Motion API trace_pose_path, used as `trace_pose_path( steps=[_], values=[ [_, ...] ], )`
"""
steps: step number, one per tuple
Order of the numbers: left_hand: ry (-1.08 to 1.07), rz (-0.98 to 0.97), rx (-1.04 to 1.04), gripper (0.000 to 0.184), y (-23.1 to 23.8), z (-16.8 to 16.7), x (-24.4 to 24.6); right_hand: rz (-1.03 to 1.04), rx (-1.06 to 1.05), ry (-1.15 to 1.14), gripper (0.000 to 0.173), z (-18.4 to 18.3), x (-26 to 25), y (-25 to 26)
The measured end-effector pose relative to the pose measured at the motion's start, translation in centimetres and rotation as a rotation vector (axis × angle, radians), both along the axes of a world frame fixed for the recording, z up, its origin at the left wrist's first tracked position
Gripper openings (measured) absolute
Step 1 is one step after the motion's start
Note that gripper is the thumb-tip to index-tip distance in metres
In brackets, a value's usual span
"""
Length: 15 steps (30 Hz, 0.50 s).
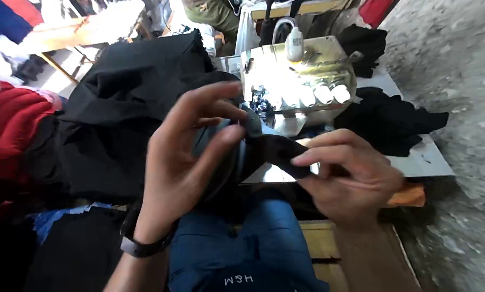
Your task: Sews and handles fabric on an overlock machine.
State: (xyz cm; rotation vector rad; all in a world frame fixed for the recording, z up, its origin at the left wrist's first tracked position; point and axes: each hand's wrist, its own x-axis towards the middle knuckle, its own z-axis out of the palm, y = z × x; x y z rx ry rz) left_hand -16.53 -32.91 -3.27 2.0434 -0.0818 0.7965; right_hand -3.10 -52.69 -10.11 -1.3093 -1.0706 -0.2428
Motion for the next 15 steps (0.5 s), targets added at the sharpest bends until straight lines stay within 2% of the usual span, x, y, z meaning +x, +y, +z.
trace_pose_path(
  steps=[3,5,6,8,12,15],
  values=[
    [0.076,0.073,-0.424,0.024,-0.9,-8.0,-1.4,-0.063,-0.154,0.333,0.009,-2.3,-2.3,-2.3],
    [0.207,0.007,-0.726,0.017,-3.4,-11.2,-1.5,-0.062,-0.198,0.376,0.026,-3.4,-4.7,-2.0],
    [0.252,-0.031,-0.860,0.018,-4.5,-11.5,-1.3,-0.081,-0.208,0.337,0.034,-3.7,-5.5,-1.9],
    [0.284,-0.047,-1.024,0.022,-5.7,-10.9,-0.5,-0.166,-0.235,0.177,0.038,-3.8,-6.2,-1.9],
    [0.390,-0.025,-1.134,0.036,-5.6,-10.0,0.9,-0.250,-0.241,-0.134,0.033,-4.0,-7.3,-2.3],
    [0.336,-0.080,-1.228,0.047,-5.4,-10.6,1.6,-0.280,-0.228,-0.100,0.027,-4.9,-7.7,-2.5]
  ],
)
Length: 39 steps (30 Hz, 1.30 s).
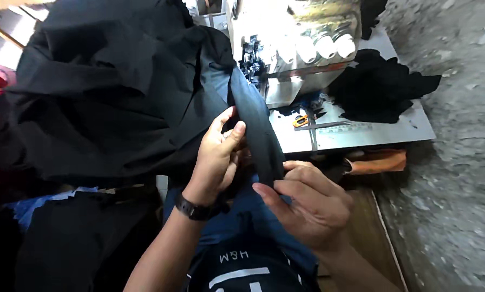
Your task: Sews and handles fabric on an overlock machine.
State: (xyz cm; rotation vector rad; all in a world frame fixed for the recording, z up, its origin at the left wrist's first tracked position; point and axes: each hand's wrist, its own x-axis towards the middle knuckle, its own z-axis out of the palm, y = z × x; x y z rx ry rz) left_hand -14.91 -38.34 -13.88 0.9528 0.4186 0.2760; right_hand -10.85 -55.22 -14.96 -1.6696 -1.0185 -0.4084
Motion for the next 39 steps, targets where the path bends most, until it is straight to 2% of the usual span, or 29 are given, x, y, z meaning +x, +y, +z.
trace_pose_path(
  steps=[2,4,5,6,8,13,18,24,31,36,39],
  values=[
    [-0.024,0.000,-0.039,0.051,0.0,0.0,0.2,-0.017,-0.024,0.229,0.023,-0.9,-0.4,0.0],
    [-0.032,0.037,-0.009,0.049,-0.2,0.1,0.1,0.014,-0.115,0.579,0.042,-1.7,-0.1,0.0],
    [-0.026,0.057,0.008,0.048,-0.3,0.1,-0.1,0.050,-0.138,0.728,0.044,-1.8,0.2,-0.2],
    [-0.018,0.070,0.018,0.047,-0.5,0.0,-0.2,0.082,-0.139,0.799,0.035,-1.7,0.3,-0.4],
    [-0.018,0.072,0.031,0.047,-0.5,0.1,-0.4,0.122,-0.163,0.764,0.021,-0.8,0.3,-0.7],
    [0.017,0.034,0.035,0.049,-0.1,0.4,-0.1,0.098,-0.226,0.680,0.018,0.1,-0.2,-1.4],
    [0.024,0.142,-0.039,0.042,-0.4,0.2,1.2,0.132,-0.283,0.626,0.019,-0.3,-0.1,-1.8],
    [0.030,0.042,0.064,0.044,-0.2,0.2,-0.1,0.035,-0.301,0.493,0.022,-0.7,0.1,-1.4],
    [0.002,0.016,0.079,0.041,-0.1,0.3,-0.4,0.064,-0.306,0.510,0.021,-1.1,0.3,-1.3],
    [-0.016,0.097,-0.020,0.044,-0.2,-0.1,1.0,0.154,-0.334,0.508,0.025,-0.9,0.6,-1.9],
    [0.010,0.119,0.020,0.040,-0.6,0.1,0.7,0.175,-0.319,0.530,0.024,-0.7,0.6,-2.1]
  ],
)
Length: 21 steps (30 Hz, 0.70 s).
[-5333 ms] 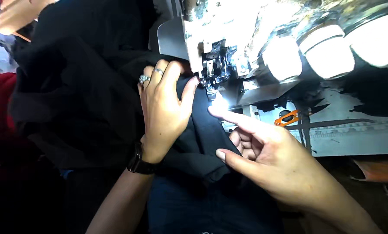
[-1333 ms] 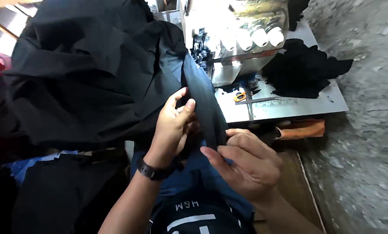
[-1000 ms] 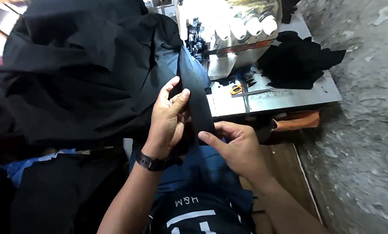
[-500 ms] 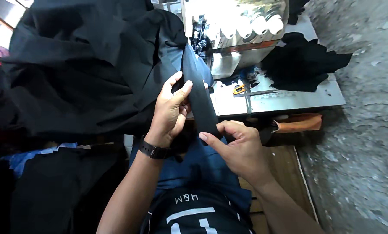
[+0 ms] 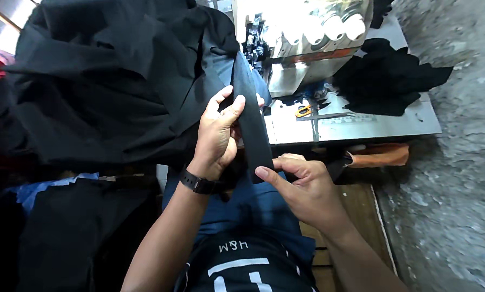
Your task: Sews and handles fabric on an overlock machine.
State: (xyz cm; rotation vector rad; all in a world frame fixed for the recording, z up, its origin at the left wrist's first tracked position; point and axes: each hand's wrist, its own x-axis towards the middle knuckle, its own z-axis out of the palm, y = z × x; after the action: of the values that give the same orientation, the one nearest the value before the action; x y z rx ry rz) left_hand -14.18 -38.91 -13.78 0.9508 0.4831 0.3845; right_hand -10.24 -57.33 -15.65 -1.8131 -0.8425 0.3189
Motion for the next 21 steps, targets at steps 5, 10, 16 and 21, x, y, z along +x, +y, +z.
trace_pose_path(
  steps=[5,10,16,21],
  values=[
    [-0.002,0.040,0.039,0.040,0.1,-0.4,0.3,-0.016,0.003,0.040,0.024,-0.2,-0.1,0.0],
    [0.014,0.037,0.032,0.041,0.1,-0.4,0.2,-0.005,0.009,0.029,0.022,-0.2,0.0,0.1],
    [-0.004,-0.009,0.009,0.043,-0.1,-0.1,-0.2,0.023,0.050,-0.144,0.025,0.3,-0.1,-0.2],
    [-0.187,-0.198,0.525,0.044,-0.7,2.1,-6.4,0.245,0.275,-0.350,0.033,2.2,2.4,0.9]
  ],
)
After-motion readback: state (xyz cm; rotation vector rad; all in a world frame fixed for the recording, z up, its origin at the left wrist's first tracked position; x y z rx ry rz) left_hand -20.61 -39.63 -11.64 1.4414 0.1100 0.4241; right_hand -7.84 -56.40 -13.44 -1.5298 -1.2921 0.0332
